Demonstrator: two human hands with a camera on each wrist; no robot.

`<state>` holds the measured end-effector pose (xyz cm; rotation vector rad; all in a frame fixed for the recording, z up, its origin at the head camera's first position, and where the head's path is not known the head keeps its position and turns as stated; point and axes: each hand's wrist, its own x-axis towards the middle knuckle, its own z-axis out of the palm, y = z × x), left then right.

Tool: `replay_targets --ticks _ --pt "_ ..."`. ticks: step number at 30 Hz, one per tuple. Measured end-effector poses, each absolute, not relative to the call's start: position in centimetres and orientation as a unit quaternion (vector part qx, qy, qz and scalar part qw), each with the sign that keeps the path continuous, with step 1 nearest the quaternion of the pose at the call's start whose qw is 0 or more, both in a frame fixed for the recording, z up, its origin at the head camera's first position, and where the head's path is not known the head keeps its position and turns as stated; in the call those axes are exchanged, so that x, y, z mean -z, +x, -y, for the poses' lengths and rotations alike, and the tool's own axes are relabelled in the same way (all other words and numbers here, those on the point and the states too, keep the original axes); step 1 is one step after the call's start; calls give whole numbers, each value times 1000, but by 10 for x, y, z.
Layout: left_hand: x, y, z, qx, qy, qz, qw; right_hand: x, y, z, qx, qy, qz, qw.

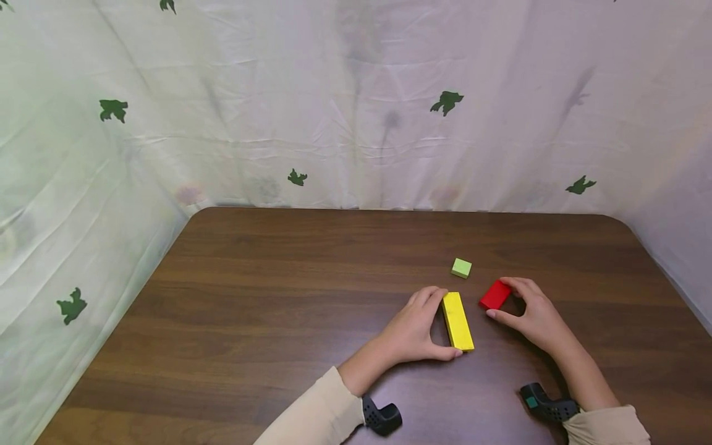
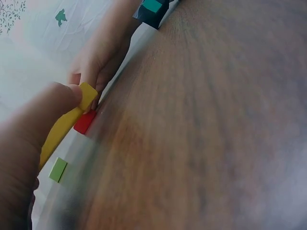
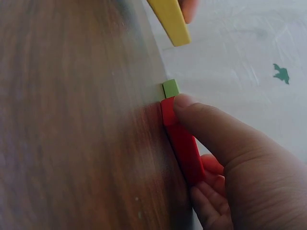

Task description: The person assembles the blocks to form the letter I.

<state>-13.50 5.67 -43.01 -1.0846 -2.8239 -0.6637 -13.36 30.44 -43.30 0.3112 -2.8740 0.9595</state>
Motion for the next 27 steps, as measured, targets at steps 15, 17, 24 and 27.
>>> replay_targets --ticks 15,17,24,27 --pt "424 -136 -47 271 -380 882 67 434 -133 -305 -316 106 942 51" --pt "425 -136 -45 277 -382 879 73 434 -133 -305 -316 105 941 51" --pt "426 -141 -31 280 -386 874 97 433 -134 -305 -318 108 940 52" --pt "426 -143 -24 279 -381 876 93 432 -134 -304 -321 113 939 55"
